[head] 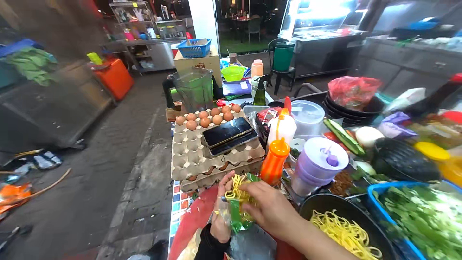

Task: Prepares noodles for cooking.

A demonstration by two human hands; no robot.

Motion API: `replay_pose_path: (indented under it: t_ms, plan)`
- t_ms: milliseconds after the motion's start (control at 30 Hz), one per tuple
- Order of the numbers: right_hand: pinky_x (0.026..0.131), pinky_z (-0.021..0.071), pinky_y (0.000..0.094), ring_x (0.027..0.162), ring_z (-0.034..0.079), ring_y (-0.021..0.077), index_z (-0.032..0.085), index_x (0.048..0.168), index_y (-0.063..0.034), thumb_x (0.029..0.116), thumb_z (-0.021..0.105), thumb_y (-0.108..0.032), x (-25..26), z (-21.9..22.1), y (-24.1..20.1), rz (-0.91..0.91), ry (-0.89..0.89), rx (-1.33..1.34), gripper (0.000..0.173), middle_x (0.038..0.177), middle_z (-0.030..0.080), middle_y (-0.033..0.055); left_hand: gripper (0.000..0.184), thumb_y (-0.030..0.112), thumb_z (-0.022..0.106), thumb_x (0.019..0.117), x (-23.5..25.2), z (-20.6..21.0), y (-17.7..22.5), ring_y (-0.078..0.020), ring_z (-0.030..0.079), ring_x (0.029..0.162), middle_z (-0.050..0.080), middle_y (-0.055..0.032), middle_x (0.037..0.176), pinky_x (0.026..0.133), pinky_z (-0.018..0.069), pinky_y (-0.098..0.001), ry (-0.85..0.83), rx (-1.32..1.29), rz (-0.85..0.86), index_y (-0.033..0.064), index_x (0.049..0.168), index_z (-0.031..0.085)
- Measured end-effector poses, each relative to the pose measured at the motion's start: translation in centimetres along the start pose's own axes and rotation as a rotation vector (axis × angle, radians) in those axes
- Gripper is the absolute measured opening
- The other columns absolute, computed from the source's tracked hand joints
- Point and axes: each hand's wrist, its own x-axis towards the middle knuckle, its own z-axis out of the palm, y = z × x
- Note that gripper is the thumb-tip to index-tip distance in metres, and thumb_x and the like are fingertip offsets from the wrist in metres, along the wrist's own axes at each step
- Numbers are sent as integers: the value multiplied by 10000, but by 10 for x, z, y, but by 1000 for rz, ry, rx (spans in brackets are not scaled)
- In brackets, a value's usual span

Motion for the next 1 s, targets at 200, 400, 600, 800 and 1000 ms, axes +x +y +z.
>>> replay_pose_path:
  t_ms: [200,400,600,800,1000]
  plan:
    - [672,583,475,798,695,331,759,881,-69,834,696,-16,11,0,-4,-218,152,-242,95,819,708,109,935,641,545,948,-7,-11,0,-121,574,1310,594,-51,1417,1087,492,-315,-63,-36,30,-49,1506,249]
    - [854,542,209,933,674,79,758,955,-85,974,609,-128,22,-23,-25,-201,423,66,156,910,732,18,850,373,805,832,-14,-19,-4,55,588,1214,623,34,1384,1044,511,-211,-96,243,105,-23,1473,412]
    - [634,548,213,645,595,27,589,1085,12,1066,370,-47,39,9,-61,505,653,1026,227,818,614,-8,580,239,777,828,-16,-3,-3,89,625,1087,722,-64,1157,977,511,-151,-11,399,58,-165,1203,598]
    - [424,354,156,425,357,24,493,985,-64,1143,275,-222,49,-25,-73,761,962,1430,312,585,385,-53,382,5,586,859,-21,-6,4,-49,652,1024,679,-288,1066,954,499,-194,-166,630,47,-276,1118,570]
    - [415,327,142,438,358,10,511,1012,-129,1139,277,-321,26,-102,-89,491,925,1316,327,621,412,-68,371,-19,533,856,-9,-21,-5,46,622,1027,684,-237,1067,949,487,-141,-275,588,116,-270,1129,547]
